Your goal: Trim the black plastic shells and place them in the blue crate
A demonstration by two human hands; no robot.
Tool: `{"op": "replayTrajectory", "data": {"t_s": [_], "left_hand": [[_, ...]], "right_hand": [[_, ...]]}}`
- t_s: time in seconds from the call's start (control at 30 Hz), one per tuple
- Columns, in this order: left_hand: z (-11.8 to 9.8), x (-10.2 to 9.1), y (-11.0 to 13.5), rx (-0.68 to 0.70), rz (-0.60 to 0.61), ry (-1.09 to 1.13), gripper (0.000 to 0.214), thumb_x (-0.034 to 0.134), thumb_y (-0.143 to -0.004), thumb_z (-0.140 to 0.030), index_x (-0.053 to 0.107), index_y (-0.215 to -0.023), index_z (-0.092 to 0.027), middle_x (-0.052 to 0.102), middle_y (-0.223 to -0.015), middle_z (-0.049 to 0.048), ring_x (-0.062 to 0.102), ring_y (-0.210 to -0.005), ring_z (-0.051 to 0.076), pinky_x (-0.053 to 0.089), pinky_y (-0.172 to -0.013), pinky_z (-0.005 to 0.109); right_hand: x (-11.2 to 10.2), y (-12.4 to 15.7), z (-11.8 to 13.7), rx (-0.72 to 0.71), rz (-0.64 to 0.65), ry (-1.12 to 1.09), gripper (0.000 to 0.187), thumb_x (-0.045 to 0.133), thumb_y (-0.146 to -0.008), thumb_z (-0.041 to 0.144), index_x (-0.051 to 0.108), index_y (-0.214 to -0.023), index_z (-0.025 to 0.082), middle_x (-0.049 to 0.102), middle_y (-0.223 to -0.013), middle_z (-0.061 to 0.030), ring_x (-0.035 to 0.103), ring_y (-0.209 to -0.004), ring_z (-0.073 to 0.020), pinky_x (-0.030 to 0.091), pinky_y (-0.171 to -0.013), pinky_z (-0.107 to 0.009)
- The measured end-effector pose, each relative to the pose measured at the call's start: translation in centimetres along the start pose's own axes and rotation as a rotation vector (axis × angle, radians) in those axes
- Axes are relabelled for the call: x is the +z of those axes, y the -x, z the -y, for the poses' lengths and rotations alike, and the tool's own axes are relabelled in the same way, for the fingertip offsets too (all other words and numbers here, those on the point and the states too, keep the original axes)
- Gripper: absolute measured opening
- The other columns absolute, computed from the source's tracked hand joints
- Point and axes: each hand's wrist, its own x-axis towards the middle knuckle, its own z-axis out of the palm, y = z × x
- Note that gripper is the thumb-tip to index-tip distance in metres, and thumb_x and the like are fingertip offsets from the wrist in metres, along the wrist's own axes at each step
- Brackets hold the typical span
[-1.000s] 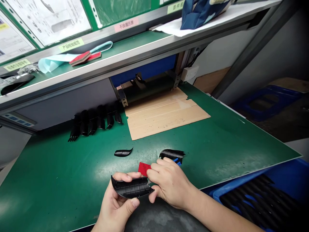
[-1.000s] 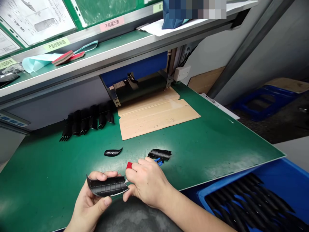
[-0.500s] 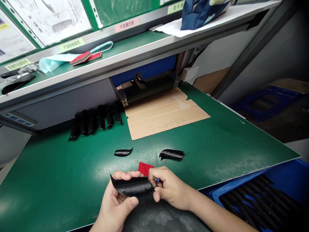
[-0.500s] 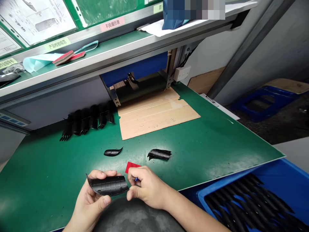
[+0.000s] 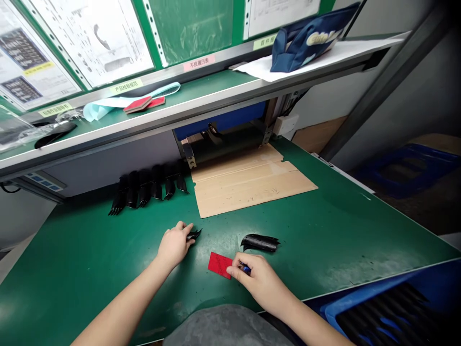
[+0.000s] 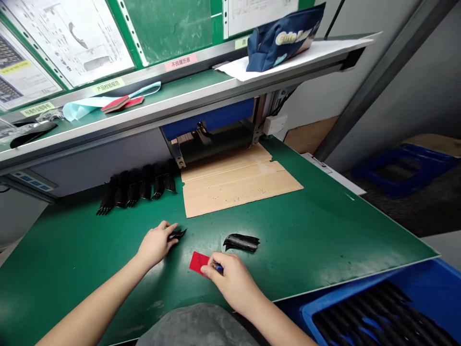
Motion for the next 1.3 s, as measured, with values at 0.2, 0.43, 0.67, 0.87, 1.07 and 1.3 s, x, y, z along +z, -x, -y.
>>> {"op": "replayTrajectory", "data": {"t_s": [0.2, 0.43, 0.67, 0.87, 1.07, 1.3], "left_hand": [[-0.5, 0.2, -0.3, 0.0, 0.12, -0.016, 0.033, 0.071, -0.073, -0.037, 0.069, -0.1, -0.019, 0.063, -0.107, 0.0125, 0.054, -0.106, 0.032, 0.034, -0.097, 0.048], [-5.5, 2.5, 8.1, -0.124, 0.162, 0.876, 0.044, 0.042, -0.092, -0.046, 0.048, -0.13, -0.024, 0.057, -0.126, 0.0128, 0.059, -0.093, 0.02, 0.047, -0.08, 0.035], [-7.0, 2.3, 12.0, -0.257, -0.063, 1.36, 0.046, 0.074, -0.073, -0.036, 0.062, -0.116, -0.026, 0.063, -0.118, 0.0076, 0.061, -0.088, 0.018, 0.049, -0.078, 0.031], [-7.4, 2.3, 13.0, -0.239, -0.123, 1.335, 0.051, 0.078, -0.069, -0.039, 0.061, -0.115, -0.025, 0.065, -0.12, 0.0088, 0.06, -0.108, 0.025, 0.046, -0.094, 0.036], [-7.6, 2.4, 13.0, -0.183, -0.049, 1.284, 0.049, 0.075, -0.072, -0.039, 0.059, -0.115, -0.022, 0.067, -0.114, 0.0112, 0.058, -0.113, 0.029, 0.042, -0.101, 0.045], [-7.2, 2.4, 13.0, -0.136, -0.074, 1.243, 0.049, 0.078, -0.069, -0.037, 0.061, -0.113, -0.021, 0.066, -0.117, 0.0119, 0.061, -0.11, 0.027, 0.048, -0.096, 0.039]], "right_hand": [[0.1, 0.2, 0.0, -0.009, -0.034, 0.01, 0.027, 0.051, -0.09, 0.044, 0.055, -0.078, 0.02, 0.059, -0.072, 0.0023, 0.051, -0.068, -0.0144, 0.038, -0.063, -0.027], [0.4, 0.9, 2.8, -0.224, -0.114, 0.113, 0.054, 0.037, -0.081, 0.072, 0.053, -0.099, 0.024, 0.057, -0.091, -0.0012, 0.049, -0.085, -0.0203, 0.037, -0.08, -0.036], [0.2, 1.0, 4.1, -0.326, -0.12, 0.311, 0.066, 0.017, -0.083, 0.073, 0.056, -0.097, 0.021, 0.054, -0.085, -0.0037, 0.043, -0.078, -0.0211, 0.03, -0.073, -0.035], [0.1, 1.0, 4.3, -0.381, -0.16, 0.48, 0.078, 0.006, -0.081, 0.074, 0.059, -0.098, 0.019, 0.051, -0.083, -0.0058, 0.039, -0.075, -0.0212, 0.026, -0.069, -0.035], [-0.2, 0.8, 3.9, -0.411, -0.122, 0.583, 0.074, 0.004, -0.081, 0.074, 0.054, -0.08, 0.019, 0.05, -0.077, -0.0036, 0.038, -0.072, -0.0197, 0.024, -0.067, -0.034], [-0.2, 0.7, 3.5, -0.476, -0.148, 0.575, 0.072, 0.002, -0.084, 0.071, 0.05, -0.072, 0.019, 0.05, -0.071, -0.0019, 0.037, -0.066, -0.017, 0.022, -0.064, -0.032]]}}
